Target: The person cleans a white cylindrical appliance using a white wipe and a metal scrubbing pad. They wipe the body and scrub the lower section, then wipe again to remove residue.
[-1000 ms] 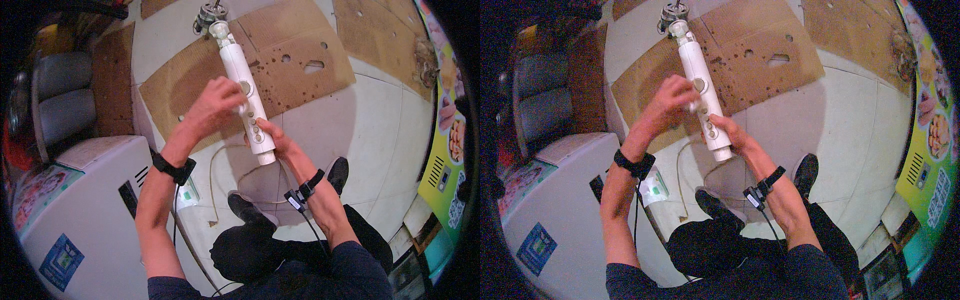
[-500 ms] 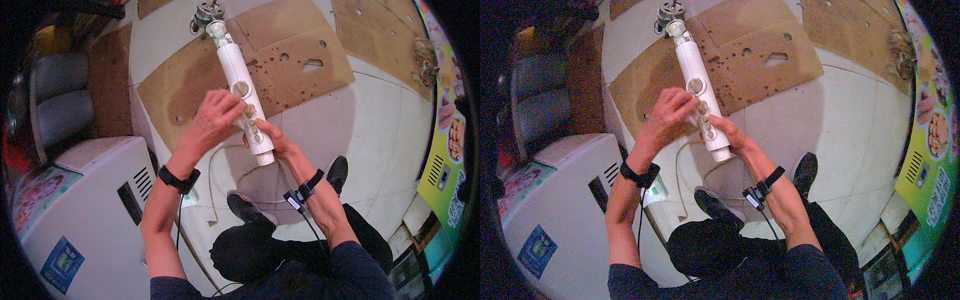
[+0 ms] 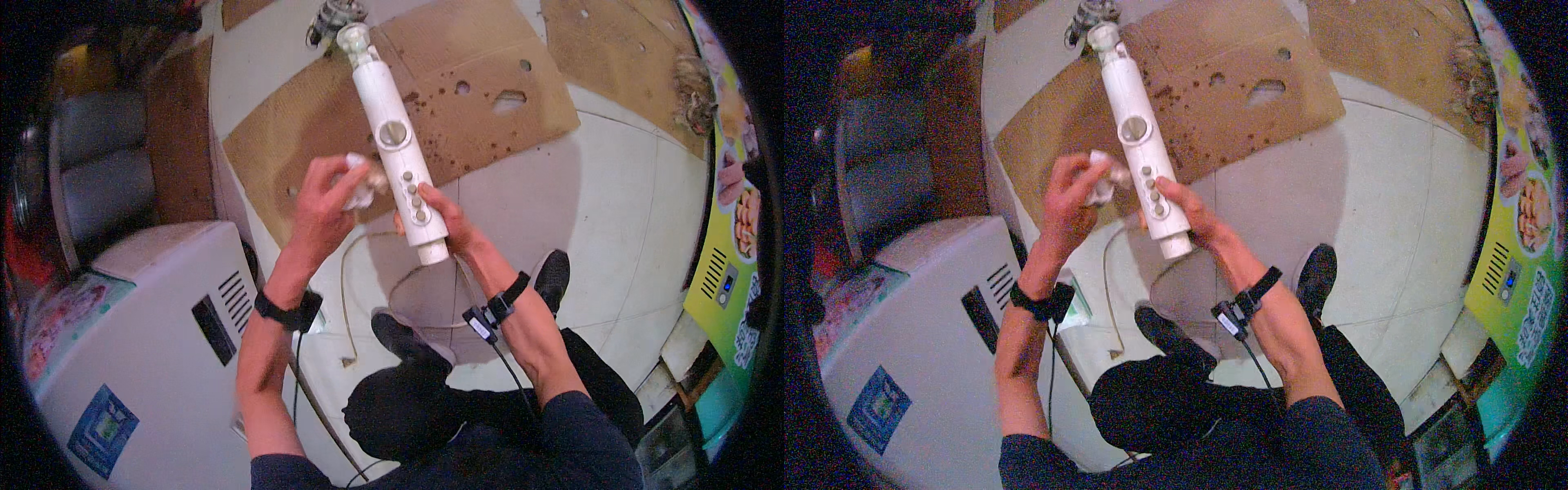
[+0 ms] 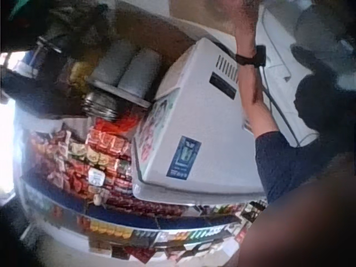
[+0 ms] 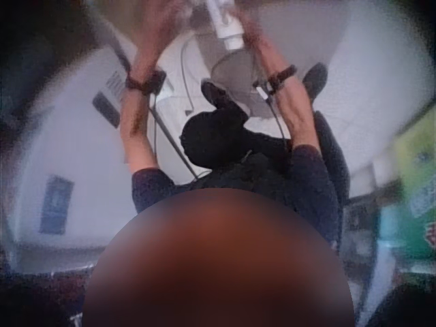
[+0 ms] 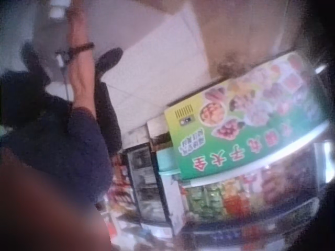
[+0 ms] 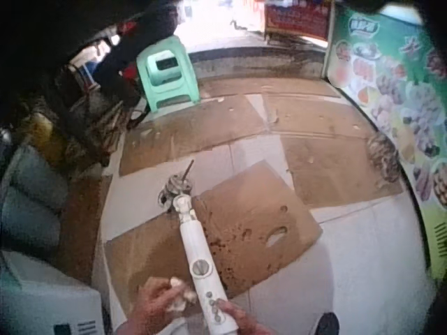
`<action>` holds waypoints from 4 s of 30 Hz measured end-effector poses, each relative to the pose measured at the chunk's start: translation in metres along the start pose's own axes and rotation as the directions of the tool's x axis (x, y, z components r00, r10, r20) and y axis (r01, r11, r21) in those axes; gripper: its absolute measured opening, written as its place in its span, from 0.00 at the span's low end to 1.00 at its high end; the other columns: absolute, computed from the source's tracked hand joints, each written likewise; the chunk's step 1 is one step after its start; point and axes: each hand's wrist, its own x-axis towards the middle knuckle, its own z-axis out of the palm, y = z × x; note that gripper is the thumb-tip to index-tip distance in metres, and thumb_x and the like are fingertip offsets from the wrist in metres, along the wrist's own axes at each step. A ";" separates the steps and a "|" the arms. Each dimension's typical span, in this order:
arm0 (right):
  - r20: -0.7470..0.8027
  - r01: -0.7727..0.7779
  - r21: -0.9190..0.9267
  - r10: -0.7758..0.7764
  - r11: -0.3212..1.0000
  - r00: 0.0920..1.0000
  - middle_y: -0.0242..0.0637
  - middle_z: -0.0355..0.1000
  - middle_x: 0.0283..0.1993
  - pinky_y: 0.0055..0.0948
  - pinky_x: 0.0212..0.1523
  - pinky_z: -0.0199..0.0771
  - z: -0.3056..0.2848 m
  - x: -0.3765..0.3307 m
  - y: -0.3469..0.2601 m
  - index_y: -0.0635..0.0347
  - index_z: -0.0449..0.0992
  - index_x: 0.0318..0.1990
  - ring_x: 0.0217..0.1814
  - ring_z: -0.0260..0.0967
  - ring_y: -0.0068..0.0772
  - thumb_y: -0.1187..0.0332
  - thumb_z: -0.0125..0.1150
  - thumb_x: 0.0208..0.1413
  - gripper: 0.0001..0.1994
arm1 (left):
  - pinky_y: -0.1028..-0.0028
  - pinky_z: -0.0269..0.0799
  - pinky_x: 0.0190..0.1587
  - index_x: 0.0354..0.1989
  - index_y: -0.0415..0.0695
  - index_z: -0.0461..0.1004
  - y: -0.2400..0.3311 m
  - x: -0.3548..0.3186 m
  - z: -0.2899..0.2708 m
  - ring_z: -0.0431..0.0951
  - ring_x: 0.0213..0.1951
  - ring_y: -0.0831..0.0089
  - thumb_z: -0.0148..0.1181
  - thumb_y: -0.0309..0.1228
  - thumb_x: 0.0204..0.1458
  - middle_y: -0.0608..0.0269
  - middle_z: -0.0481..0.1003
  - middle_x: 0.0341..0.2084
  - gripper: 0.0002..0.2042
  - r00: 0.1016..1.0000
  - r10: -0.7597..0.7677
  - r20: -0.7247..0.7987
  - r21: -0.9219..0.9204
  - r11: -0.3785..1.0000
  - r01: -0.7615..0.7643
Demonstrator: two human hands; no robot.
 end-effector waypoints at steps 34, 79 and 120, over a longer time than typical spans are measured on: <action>-0.091 -0.011 -0.434 -0.032 0.901 0.995 0.29 0.74 0.40 0.29 0.38 0.72 0.031 0.018 -0.011 0.59 0.75 0.54 0.38 0.70 0.22 0.42 0.62 0.62 0.28 | 0.62 0.77 0.53 0.50 0.42 0.80 -0.001 0.017 -0.003 0.79 0.51 0.53 0.67 0.15 0.42 0.56 0.79 0.51 0.22 0.986 -0.150 0.069 0.090 0.986 0.144; -0.117 -0.084 0.020 0.085 0.996 0.989 0.34 0.79 0.50 0.33 0.50 0.81 0.062 0.019 0.012 0.59 0.72 0.61 0.49 0.79 0.32 0.21 0.26 0.62 0.48 | 0.49 0.66 0.68 0.52 0.37 0.77 0.082 -0.071 -0.011 0.74 0.63 0.51 0.59 0.23 0.56 0.54 0.77 0.56 0.15 0.979 -0.145 0.141 -0.188 0.967 0.171; -0.173 -0.001 -0.170 -0.029 0.985 0.984 0.30 0.76 0.37 0.30 0.37 0.75 0.134 0.059 -0.012 0.57 0.77 0.47 0.35 0.74 0.26 0.47 0.65 0.63 0.21 | 0.55 0.69 0.61 0.66 0.53 0.71 0.104 -0.103 -0.014 0.70 0.56 0.49 0.75 0.32 0.48 0.51 0.67 0.55 0.33 0.896 -0.322 -0.306 0.232 0.888 0.398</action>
